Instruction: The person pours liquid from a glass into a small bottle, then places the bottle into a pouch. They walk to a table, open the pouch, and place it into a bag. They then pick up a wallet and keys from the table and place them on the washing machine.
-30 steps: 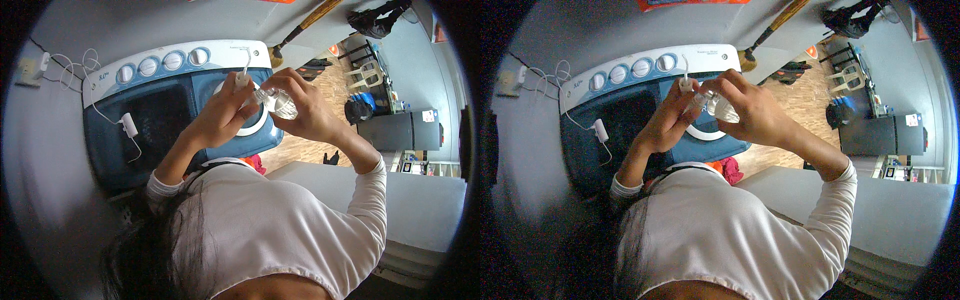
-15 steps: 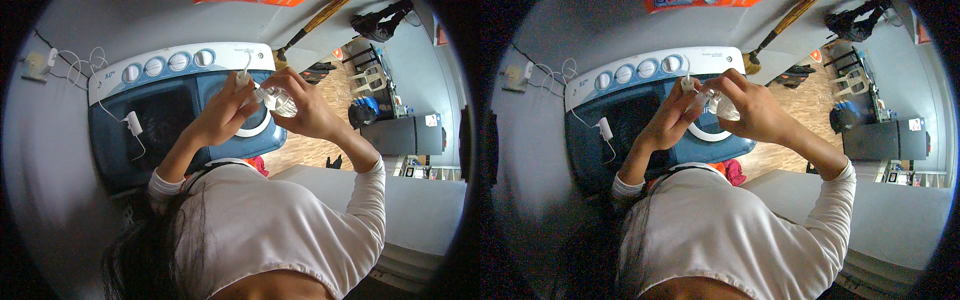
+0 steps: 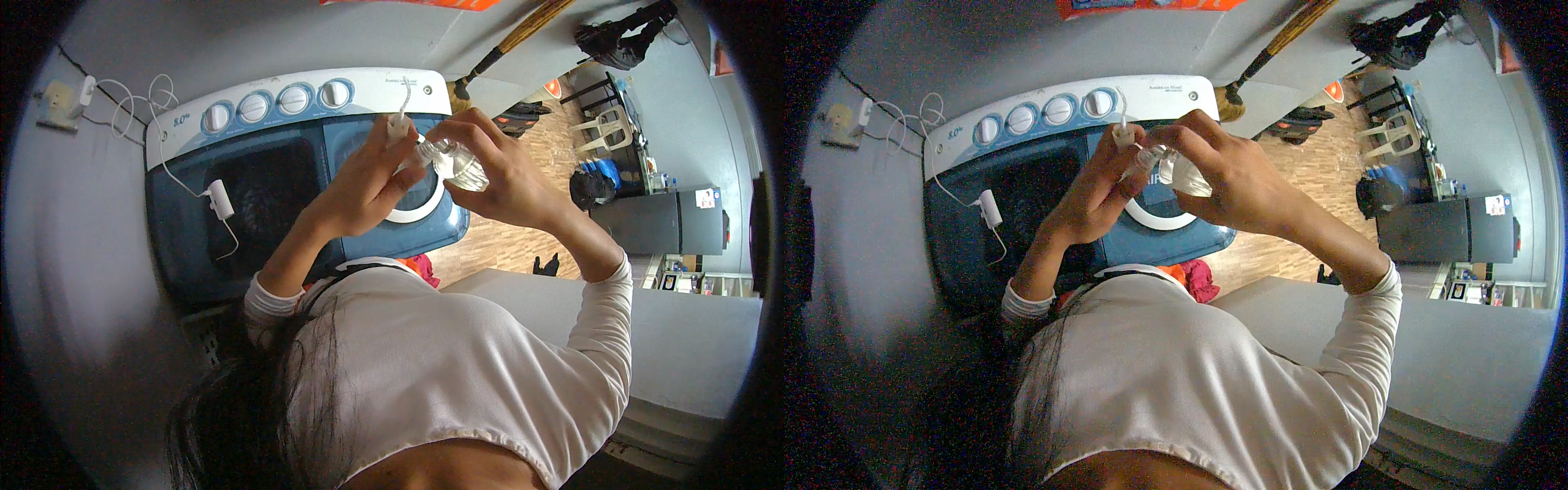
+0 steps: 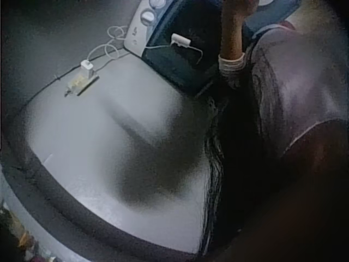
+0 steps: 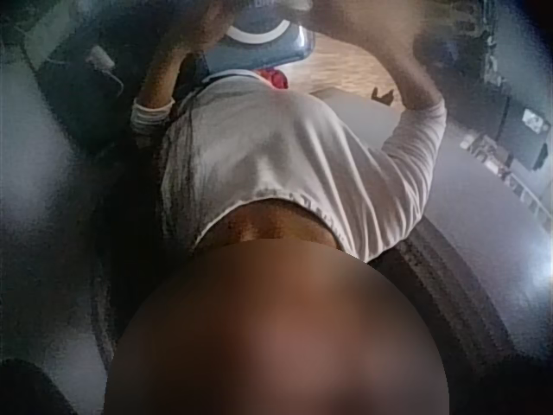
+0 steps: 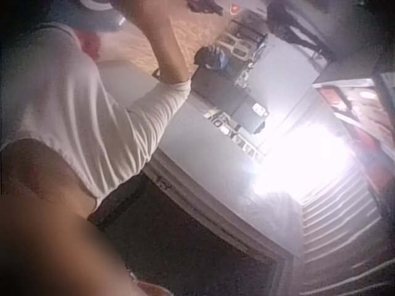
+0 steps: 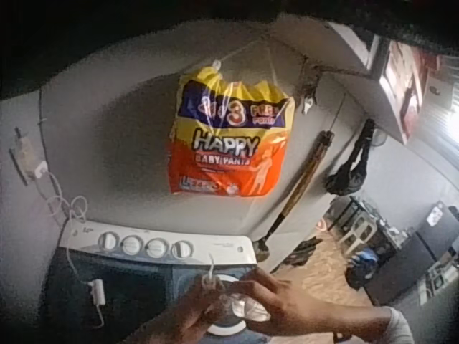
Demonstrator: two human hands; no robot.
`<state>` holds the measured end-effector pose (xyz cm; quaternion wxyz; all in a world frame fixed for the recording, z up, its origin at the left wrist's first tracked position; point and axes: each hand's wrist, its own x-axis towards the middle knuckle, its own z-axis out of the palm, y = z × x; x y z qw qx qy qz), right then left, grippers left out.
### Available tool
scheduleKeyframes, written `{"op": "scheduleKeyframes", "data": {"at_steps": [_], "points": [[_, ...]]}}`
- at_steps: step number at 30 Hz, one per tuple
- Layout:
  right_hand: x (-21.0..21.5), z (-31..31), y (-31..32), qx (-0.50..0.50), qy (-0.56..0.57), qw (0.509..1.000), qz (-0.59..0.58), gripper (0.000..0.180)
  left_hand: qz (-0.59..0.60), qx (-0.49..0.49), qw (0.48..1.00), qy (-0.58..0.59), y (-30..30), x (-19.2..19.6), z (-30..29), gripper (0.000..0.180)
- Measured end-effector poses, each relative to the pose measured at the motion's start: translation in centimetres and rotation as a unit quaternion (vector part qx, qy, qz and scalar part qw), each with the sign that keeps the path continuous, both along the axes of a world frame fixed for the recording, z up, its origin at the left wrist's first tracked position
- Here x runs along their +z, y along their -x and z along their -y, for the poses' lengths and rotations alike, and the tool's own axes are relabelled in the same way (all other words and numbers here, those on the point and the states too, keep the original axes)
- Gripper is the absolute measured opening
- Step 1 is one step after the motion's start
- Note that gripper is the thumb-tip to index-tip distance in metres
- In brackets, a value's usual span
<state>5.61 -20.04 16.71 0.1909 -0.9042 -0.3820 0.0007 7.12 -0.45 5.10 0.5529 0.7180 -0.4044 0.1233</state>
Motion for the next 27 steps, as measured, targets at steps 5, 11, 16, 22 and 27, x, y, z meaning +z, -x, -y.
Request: {"op": "scheduleKeyframes", "data": {"at_steps": [5, 11, 16, 22, 27], "points": [[-0.17, -0.1, 0.08, -0.016, -0.017, 1.0, 0.006, 0.064, -0.009, -0.006, 1.0, -0.004, -0.06, 0.18, 0.06, 0.037], [-0.1, -0.1, 0.02, -0.016, -0.007, 1.0, 0.022, 0.063, -0.004, -0.002, 1.0, -0.006, -0.05, 0.47, -0.1, 0.036], [-0.18, -0.11, -0.01, -0.016, -0.002, 1.0, 0.022, 0.061, -0.013, 0.001, 1.0, 0.009, 0.1, 0.38, 0.12, 0.037], [-0.08, -0.01, -0.14, -0.004, 0.021, 0.999, 0.03, 0.061, -0.026, 0.009, 1.0, 0.011, 0.12, 0.25, 0.19, 0.036], [-0.12, -0.23, 0.17, -0.015, 0.006, 1.0, 0.008, 0.065, -0.035, -0.007, 0.999, 0.009, 0.07, 0.4, -0.02, 0.034]]}}
